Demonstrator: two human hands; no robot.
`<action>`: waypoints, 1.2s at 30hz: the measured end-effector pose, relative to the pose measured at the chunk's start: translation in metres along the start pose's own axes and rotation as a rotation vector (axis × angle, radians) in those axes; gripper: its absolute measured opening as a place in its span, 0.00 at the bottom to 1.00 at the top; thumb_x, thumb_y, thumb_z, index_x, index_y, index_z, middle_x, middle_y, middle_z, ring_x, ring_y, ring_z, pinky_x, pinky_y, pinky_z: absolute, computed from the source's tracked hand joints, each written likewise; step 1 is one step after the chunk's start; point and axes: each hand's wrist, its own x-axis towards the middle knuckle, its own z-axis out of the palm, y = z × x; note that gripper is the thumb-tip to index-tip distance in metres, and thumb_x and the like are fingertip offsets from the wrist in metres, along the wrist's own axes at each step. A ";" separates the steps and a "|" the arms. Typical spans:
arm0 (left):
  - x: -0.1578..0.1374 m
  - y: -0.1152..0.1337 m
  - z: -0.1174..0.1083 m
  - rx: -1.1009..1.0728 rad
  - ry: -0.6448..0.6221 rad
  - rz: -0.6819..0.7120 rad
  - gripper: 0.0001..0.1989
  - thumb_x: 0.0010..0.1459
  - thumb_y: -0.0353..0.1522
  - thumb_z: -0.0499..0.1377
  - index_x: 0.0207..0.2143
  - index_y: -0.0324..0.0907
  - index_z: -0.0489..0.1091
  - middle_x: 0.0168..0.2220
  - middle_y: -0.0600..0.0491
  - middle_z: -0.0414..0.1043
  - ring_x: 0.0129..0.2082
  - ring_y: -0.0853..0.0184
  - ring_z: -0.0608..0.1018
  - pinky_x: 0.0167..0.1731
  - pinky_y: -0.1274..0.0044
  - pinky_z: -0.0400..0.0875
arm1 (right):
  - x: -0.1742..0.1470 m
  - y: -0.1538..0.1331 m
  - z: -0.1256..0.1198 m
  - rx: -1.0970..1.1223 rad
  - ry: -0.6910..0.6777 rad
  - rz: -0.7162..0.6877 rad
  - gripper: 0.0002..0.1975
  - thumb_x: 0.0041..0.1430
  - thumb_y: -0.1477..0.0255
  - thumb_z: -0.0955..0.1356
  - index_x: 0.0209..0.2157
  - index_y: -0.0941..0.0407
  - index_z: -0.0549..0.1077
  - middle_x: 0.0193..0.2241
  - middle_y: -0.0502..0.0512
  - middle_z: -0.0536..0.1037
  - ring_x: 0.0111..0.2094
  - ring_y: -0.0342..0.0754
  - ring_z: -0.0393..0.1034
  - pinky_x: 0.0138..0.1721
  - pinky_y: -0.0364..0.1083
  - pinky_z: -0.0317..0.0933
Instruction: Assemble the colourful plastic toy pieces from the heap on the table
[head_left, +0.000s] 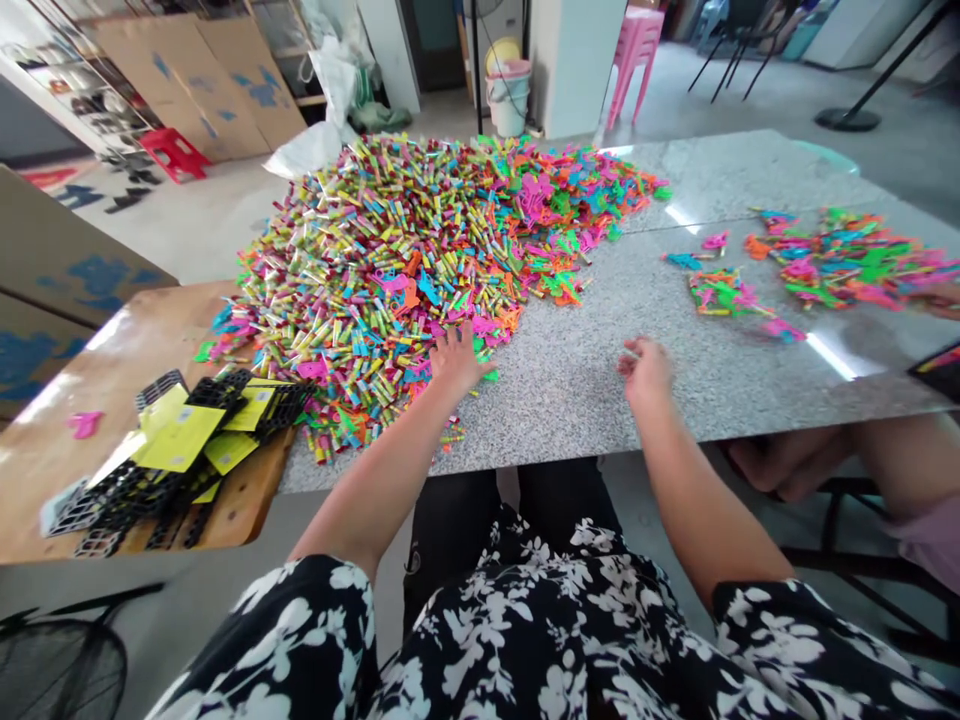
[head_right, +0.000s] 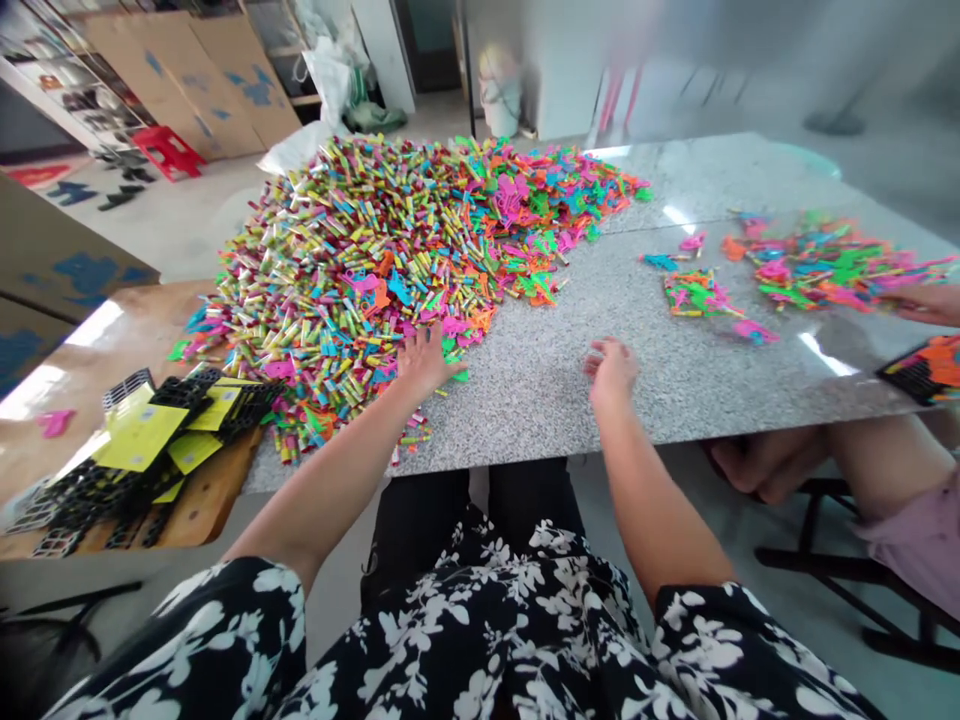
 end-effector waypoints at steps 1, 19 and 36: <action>0.002 0.005 0.005 -0.016 -0.013 0.008 0.53 0.37 0.47 0.83 0.65 0.44 0.69 0.70 0.27 0.61 0.70 0.23 0.58 0.66 0.40 0.54 | -0.012 0.008 0.008 -0.049 -0.076 -0.006 0.10 0.57 0.67 0.67 0.41 0.52 0.70 0.37 0.50 0.79 0.22 0.40 0.69 0.21 0.39 0.63; 0.002 -0.019 -0.036 -0.773 -0.184 -0.189 0.13 0.52 0.33 0.72 0.41 0.43 0.78 0.34 0.52 0.78 0.30 0.65 0.77 0.26 0.77 0.69 | -0.095 0.042 0.106 -1.054 -0.870 -0.519 0.15 0.70 0.74 0.66 0.53 0.57 0.80 0.51 0.63 0.84 0.53 0.55 0.79 0.56 0.50 0.68; -0.047 -0.049 -0.056 -1.083 -0.210 -0.380 0.29 0.59 0.58 0.69 0.48 0.43 0.80 0.22 0.55 0.72 0.17 0.70 0.70 0.15 0.78 0.61 | -0.150 0.044 0.147 -1.468 -1.153 -0.862 0.20 0.74 0.75 0.61 0.60 0.56 0.78 0.58 0.70 0.79 0.50 0.62 0.80 0.48 0.54 0.71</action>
